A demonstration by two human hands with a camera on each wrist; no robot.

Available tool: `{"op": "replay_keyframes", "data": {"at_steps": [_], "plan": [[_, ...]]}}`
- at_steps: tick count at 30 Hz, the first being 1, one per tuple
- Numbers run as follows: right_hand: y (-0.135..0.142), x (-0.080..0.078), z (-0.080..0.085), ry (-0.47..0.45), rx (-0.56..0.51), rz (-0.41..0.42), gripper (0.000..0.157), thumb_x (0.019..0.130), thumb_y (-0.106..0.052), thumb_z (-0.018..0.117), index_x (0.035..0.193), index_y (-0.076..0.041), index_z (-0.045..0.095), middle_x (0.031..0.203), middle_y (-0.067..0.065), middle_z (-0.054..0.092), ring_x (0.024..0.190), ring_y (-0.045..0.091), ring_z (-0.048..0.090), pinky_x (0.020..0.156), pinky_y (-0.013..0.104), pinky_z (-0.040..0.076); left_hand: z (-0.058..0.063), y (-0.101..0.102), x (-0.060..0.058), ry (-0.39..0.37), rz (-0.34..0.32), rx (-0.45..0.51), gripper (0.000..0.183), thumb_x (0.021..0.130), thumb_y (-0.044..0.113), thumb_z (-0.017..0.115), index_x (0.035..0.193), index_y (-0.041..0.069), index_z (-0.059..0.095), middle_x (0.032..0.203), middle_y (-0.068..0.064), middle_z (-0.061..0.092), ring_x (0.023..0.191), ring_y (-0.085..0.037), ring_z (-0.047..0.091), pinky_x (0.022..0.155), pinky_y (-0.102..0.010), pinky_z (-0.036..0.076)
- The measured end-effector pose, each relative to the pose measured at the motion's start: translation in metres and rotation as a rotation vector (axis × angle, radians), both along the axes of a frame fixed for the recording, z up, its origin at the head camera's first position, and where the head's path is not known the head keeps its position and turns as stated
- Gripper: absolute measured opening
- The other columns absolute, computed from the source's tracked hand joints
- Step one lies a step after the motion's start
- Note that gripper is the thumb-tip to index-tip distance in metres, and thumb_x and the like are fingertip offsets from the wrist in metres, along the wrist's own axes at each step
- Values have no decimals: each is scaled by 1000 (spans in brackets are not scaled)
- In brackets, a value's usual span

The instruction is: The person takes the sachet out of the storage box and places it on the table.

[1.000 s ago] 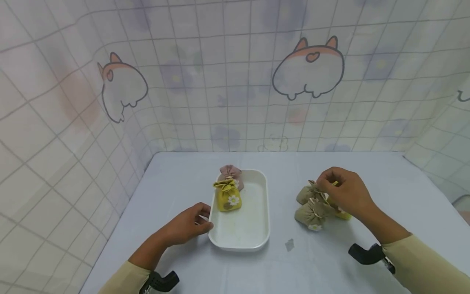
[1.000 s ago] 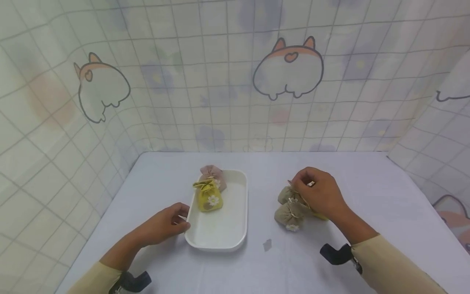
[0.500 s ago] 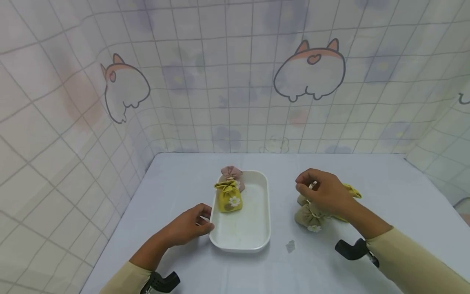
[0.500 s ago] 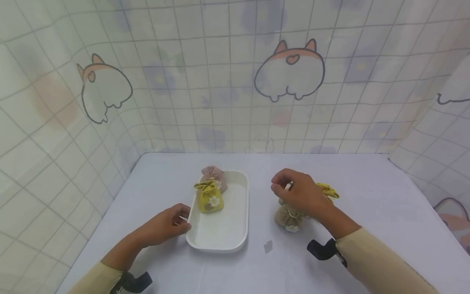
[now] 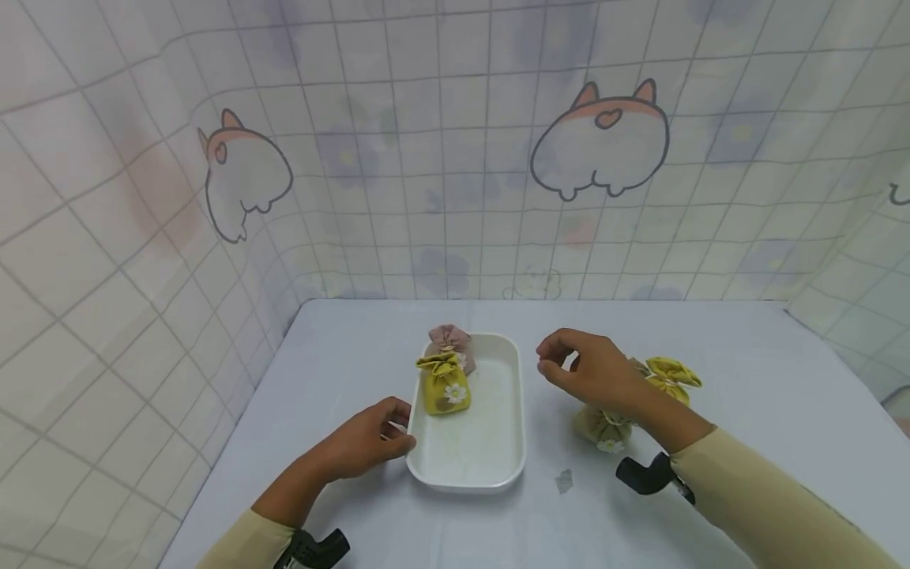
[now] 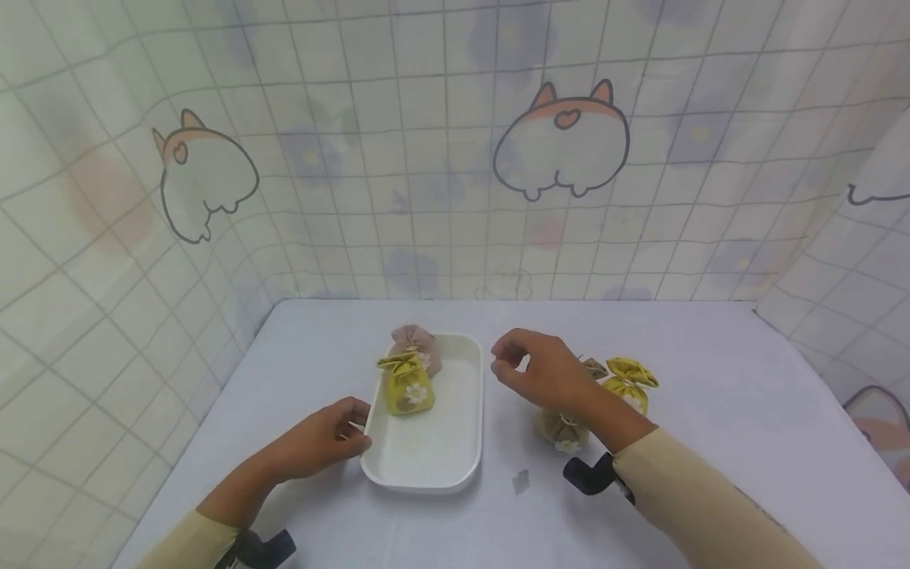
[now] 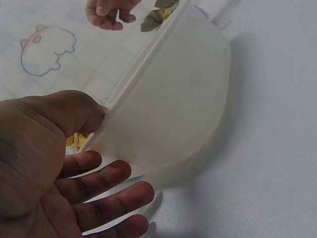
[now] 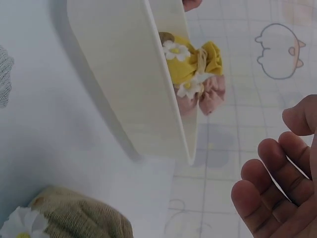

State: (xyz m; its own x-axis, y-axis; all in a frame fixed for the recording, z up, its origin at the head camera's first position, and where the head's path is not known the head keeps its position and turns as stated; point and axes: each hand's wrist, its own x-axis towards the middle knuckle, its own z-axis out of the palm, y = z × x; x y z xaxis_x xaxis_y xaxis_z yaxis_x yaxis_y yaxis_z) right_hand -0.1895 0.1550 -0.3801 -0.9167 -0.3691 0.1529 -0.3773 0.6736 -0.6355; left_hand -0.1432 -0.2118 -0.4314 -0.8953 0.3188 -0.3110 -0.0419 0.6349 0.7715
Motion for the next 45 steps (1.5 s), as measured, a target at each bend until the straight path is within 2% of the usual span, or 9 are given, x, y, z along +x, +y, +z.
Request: {"op": "replay_keyframes", "data": {"at_steps": [8, 19, 29, 38, 45], "plan": [[-17, -8, -4, -23, 34, 8, 19, 97, -28, 71, 112, -16, 69, 94, -7, 66, 89, 13, 61, 81, 35, 53, -2, -1, -1, 6, -4, -2, 46, 95, 25, 76, 133, 7, 56, 122, -5, 63, 110, -21, 64, 84, -42, 56], [-37, -14, -10, -21, 2, 53, 17, 96, -26, 72, 110, -18, 68, 95, -7, 65, 91, 14, 61, 81, 34, 53, -2, -1, -1, 4, -3, -5, 46, 95, 25, 76, 132, 7, 56, 121, -4, 63, 110, -21, 64, 85, -42, 56], [-51, -17, -12, -53, -6, 67, 19, 95, -25, 73, 112, -17, 68, 97, -6, 65, 93, 15, 61, 70, 31, 53, -4, -1, -1, 6, 5, -6, 47, 94, 26, 76, 132, 8, 56, 121, -3, 63, 110, -21, 64, 87, -43, 56], [-59, -25, -21, -63, 8, 62, 19, 95, -25, 74, 112, -19, 69, 98, -7, 66, 95, 17, 62, 70, 31, 53, -3, -1, -1, 10, -2, -8, 46, 95, 26, 76, 132, 8, 57, 121, -3, 63, 110, -21, 64, 87, -43, 56], [-67, -29, -22, -76, 22, 37, 20, 94, -26, 75, 112, -20, 69, 99, -7, 66, 95, 16, 62, 71, 30, 54, -4, -2, -2, 4, 1, -15, 47, 95, 27, 76, 133, 8, 56, 121, -2, 62, 110, -21, 64, 86, -42, 56]]}}
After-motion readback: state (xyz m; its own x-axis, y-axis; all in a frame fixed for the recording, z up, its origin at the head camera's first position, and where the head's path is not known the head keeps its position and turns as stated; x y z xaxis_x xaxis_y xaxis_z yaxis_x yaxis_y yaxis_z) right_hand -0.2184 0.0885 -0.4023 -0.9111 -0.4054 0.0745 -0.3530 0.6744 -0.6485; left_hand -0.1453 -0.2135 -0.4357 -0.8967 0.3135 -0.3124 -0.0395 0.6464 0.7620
